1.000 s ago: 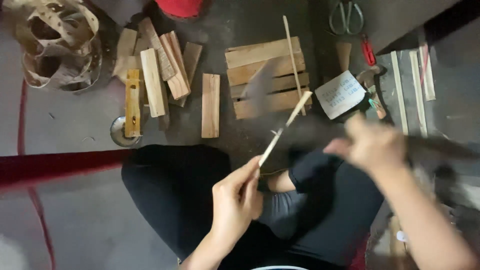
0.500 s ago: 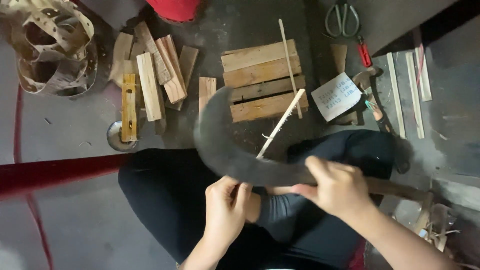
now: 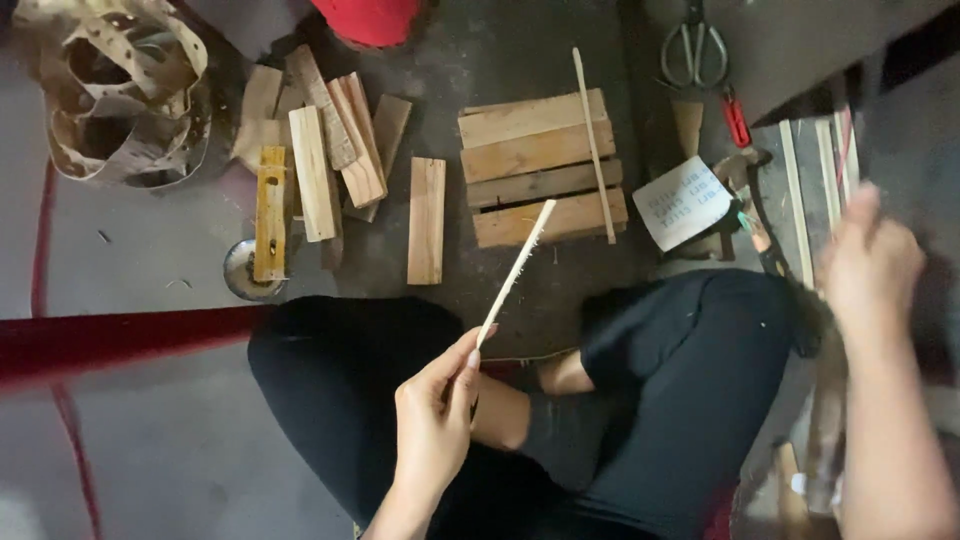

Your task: Shaving and shaping a thin wooden stick using a sickle-like blade while sitting on the floor.

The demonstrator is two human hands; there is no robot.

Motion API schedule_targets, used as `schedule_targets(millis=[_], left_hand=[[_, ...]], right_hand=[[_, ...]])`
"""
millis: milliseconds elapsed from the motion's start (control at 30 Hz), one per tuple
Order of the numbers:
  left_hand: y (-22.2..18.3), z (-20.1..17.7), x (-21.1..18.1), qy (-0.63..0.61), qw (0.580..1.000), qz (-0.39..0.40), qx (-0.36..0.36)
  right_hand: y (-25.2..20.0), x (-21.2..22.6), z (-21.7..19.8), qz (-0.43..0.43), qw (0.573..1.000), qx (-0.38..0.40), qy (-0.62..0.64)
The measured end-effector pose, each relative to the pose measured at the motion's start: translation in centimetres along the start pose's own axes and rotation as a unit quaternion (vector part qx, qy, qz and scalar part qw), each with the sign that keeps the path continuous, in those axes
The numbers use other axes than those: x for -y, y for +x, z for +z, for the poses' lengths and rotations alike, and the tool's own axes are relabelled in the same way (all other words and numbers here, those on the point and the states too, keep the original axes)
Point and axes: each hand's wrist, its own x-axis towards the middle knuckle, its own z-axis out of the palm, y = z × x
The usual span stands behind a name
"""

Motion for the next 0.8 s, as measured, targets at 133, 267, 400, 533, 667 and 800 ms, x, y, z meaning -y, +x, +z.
schedule_targets(millis=[133, 267, 400, 533, 667, 800], left_hand=[[0.8, 0.6, -0.9, -0.077, 0.994, -0.075, 0.016], [1.5, 1.0, -1.9, -0.146, 0.980, -0.107, 0.081], [1.3, 1.0, -1.3, -0.209, 0.966, -0.113, 0.099], [1.0, 0.3, -1.9, -0.095, 0.990, -0.084, 0.057], [0.6, 1.0, -0.9, -0.057, 0.997, -0.037, 0.032], [0.1, 1.9, 0.4, 0.013, 0.999, -0.008, 0.036]], right_hand=[[-6.2, 3.6, 0.8, 0.049, 0.998, 0.044, 0.014], [-11.6, 10.4, 4.3, 0.095, 0.958, 0.270, -0.011], [-14.6, 15.1, 5.1, 0.056, 0.930, 0.363, 0.012], [-16.7, 14.4, 2.9, 0.013, 0.956, 0.291, 0.027], [-17.9, 11.7, 1.2, -0.133, 0.972, 0.189, 0.034], [-19.2, 12.9, 0.9, -0.378, 0.916, 0.125, -0.052]])
